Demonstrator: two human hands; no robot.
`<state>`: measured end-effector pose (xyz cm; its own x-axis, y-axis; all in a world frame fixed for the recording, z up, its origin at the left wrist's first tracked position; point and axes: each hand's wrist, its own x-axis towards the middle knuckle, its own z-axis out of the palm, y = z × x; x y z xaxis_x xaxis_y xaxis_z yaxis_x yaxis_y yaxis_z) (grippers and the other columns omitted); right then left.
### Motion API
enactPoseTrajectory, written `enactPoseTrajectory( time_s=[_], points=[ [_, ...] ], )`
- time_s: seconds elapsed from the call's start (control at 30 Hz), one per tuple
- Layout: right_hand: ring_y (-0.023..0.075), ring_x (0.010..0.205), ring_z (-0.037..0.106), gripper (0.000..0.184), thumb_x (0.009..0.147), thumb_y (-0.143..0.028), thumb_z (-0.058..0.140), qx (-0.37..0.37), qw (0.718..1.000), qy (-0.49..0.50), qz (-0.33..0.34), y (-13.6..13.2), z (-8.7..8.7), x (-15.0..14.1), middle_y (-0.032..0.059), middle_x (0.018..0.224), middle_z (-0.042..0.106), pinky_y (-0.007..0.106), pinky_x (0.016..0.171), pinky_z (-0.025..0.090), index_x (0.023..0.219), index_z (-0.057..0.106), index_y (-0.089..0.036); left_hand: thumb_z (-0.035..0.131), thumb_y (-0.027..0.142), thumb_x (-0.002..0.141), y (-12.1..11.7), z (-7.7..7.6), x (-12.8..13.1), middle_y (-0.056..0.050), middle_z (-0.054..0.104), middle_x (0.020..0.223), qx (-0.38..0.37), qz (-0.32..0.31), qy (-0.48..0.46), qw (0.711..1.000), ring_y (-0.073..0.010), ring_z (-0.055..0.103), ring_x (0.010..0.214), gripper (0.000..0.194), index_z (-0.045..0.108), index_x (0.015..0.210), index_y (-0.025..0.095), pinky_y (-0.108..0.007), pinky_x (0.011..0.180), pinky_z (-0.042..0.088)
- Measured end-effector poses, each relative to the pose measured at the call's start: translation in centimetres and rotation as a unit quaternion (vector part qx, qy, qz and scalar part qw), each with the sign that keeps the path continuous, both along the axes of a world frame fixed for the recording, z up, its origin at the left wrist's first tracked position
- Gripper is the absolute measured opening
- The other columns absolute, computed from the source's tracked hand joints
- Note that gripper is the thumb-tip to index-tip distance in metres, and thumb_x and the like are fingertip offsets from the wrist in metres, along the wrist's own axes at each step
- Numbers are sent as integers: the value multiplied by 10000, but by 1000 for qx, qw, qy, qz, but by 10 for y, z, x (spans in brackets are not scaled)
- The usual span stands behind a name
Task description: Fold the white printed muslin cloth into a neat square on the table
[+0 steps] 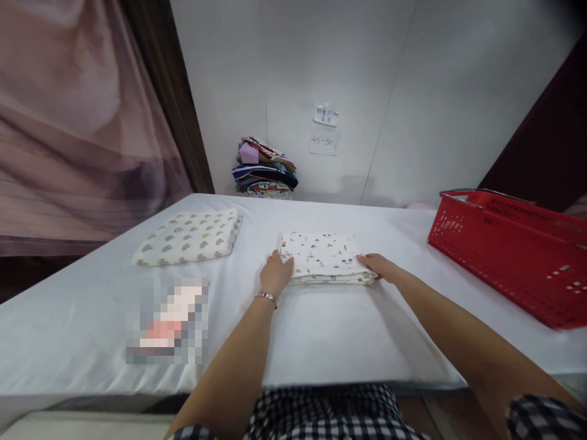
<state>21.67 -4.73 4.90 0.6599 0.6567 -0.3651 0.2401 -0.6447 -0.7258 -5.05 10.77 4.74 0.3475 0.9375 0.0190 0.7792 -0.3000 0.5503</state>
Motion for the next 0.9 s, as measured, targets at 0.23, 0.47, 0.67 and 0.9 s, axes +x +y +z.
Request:
enactPoseTrajectory(
  time_s=[0.23, 0.47, 0.67, 0.9],
  points=[
    [220, 777, 629, 530, 674, -553, 647, 23, 999, 30, -14, 0, -7, 4, 151, 1008, 655, 278, 567, 492, 999, 606, -135, 426, 506, 805, 2, 4, -5, -183, 593, 1123, -40, -19, 42, 998, -316, 574, 1007, 559, 395, 1226, 140, -385, 788, 424],
    [260, 906, 589, 527, 630, -528, 677, 52, 995, -78, -41, -9, -15, 22, 126, 962, 653, 278, 665, 452, 934, 635, -99, 443, 501, 812, -12, -5, 8, -180, 584, 1155, -38, -65, 19, 997, -293, 582, 1009, 604, 329, 1292, 153, -354, 763, 429],
    [247, 874, 601, 529, 646, -528, 666, 42, 995, -86, -27, -13, -15, 19, 139, 1016, 641, 266, 600, 458, 963, 622, -106, 435, 523, 800, -11, -5, 7, -187, 575, 1166, -46, -65, 27, 996, -304, 579, 1005, 648, 316, 1308, 140, -365, 762, 432],
    [221, 720, 624, 515, 719, -634, 539, 35, 996, -81, 4, -14, -5, 19, 112, 814, 686, 285, 568, 476, 823, 663, -145, 425, 564, 793, -10, 0, 2, -171, 607, 1088, -27, -64, 65, 995, -312, 591, 950, 651, 336, 1289, 153, -383, 735, 438]
  ],
)
